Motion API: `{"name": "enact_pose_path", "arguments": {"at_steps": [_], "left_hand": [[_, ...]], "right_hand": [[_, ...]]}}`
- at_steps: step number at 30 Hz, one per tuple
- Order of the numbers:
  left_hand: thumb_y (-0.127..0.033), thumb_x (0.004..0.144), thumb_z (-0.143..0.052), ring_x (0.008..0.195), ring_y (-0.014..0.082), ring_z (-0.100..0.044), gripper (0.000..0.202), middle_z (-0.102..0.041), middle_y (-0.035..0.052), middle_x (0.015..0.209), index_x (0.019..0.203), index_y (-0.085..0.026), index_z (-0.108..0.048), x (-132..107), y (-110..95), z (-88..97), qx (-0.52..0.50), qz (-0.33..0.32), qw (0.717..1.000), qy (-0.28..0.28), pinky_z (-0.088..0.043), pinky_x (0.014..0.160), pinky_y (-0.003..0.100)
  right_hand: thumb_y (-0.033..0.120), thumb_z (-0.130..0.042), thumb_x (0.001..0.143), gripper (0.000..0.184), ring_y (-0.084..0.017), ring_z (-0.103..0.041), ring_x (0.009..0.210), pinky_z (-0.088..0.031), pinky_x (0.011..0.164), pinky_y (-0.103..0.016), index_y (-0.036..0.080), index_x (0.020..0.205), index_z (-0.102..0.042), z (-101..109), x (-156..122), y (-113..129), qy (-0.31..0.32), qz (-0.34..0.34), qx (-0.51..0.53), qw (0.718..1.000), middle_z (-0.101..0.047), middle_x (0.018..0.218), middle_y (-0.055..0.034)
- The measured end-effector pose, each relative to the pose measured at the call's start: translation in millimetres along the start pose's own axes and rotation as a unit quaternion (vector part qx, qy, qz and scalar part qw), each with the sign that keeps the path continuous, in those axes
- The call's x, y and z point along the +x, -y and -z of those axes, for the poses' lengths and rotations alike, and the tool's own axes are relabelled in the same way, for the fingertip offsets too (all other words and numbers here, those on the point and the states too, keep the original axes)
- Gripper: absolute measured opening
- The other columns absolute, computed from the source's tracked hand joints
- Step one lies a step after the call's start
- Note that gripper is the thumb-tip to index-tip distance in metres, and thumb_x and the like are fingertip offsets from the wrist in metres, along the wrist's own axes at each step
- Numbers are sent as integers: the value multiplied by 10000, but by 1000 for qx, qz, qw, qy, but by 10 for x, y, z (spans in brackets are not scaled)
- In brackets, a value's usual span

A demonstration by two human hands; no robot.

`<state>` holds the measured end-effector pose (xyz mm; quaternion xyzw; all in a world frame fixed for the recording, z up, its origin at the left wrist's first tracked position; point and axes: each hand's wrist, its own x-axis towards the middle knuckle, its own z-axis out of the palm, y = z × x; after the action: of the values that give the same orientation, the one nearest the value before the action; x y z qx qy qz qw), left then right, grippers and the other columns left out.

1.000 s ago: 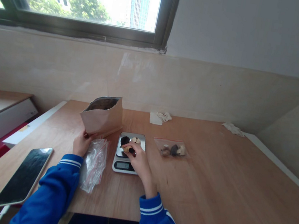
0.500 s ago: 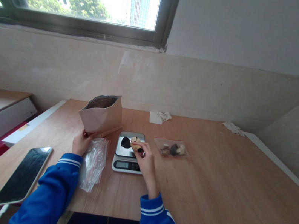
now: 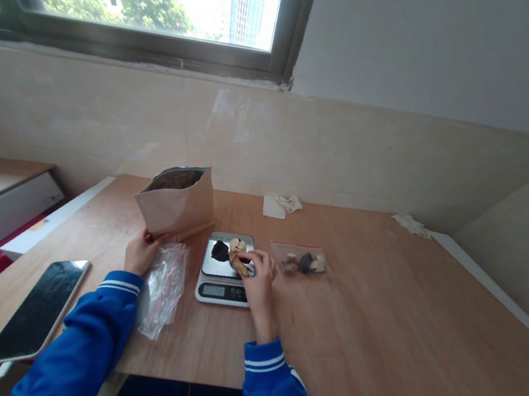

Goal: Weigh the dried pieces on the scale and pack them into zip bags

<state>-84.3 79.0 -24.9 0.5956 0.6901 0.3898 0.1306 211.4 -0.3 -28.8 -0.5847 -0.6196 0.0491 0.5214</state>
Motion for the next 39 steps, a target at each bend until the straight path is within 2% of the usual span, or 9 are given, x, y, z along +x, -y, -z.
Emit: {"name": "enact_pose_path", "arguments": {"at_steps": [5,9,12,14,19,24,28,32,39], "left_hand": [[-498,803,-561,944,266,-665,525,-713,90,1030,1241,-209,-562,-14,-45,30,3,6,1000,3,-469,752,309],[-508,803,-561,973,263,-660,527,-706,89,1063,1241,-216,-555,-8,-43,35,-5,13,1000,8,-470,766,306],[-517,801,-561,987,267,-659,537,-703,92,1073,1248,-220,-549,-3,-46,35,-4,16,1000,10,-473,764,306],[-516,798,-564,994,268,-657,536,-704,93,1075,1244,-219,-551,-4,-57,38,-3,20,1000,11,-474,766,305],[-508,796,-565,992,274,-657,539,-704,105,1073,1234,-195,-563,-15,-83,47,-6,25,1000,11,-472,769,310],[-508,797,-564,1000,269,-654,535,-704,100,1075,1237,-203,-559,-16,-77,46,-11,25,999,17,-470,775,308],[-508,794,-571,981,260,-661,552,-708,95,1054,1255,-206,-548,-16,-73,43,-12,27,999,16,-473,769,300],[-520,799,-562,970,258,-664,568,-711,91,1043,1274,-210,-536,-14,-57,36,-2,24,1000,14,-475,761,298],[-536,807,-549,963,268,-664,596,-710,100,1053,1305,-211,-514,-3,-28,26,14,12,1000,13,-471,749,308]], "right_hand": [[250,-586,834,148,-206,-568,916,-436,848,-364,225,925,-700,19,-3,-50,-60,1,73,996,-597,916,-57],[374,-576,854,232,-193,-587,856,-476,763,-325,174,939,-657,19,-12,-83,-135,-79,122,980,-615,912,-74],[423,-515,882,314,-206,-602,865,-484,746,-329,148,996,-616,0,-35,-123,-149,-149,147,966,-641,957,-108],[433,-468,902,344,-221,-608,897,-483,777,-353,143,1032,-600,-7,-47,-147,-146,-163,158,963,-652,979,-125],[407,-466,894,334,-237,-581,988,-464,861,-386,149,1044,-616,16,-42,-137,-158,-123,127,971,-614,1035,-138],[379,-532,865,430,-208,-602,976,-490,821,-348,165,1237,-502,23,-31,-47,-142,-127,179,965,-589,1177,-147],[360,-588,841,307,-188,-613,866,-498,730,-313,166,1076,-548,20,-44,11,-142,-108,177,968,-632,1018,-107],[305,-565,863,156,-181,-592,818,-492,698,-312,187,956,-606,54,-60,73,-109,-37,135,984,-639,919,-73],[303,-616,845,109,-210,-554,907,-463,819,-372,223,889,-675,31,-65,210,-68,54,47,995,-570,910,-66]]}}
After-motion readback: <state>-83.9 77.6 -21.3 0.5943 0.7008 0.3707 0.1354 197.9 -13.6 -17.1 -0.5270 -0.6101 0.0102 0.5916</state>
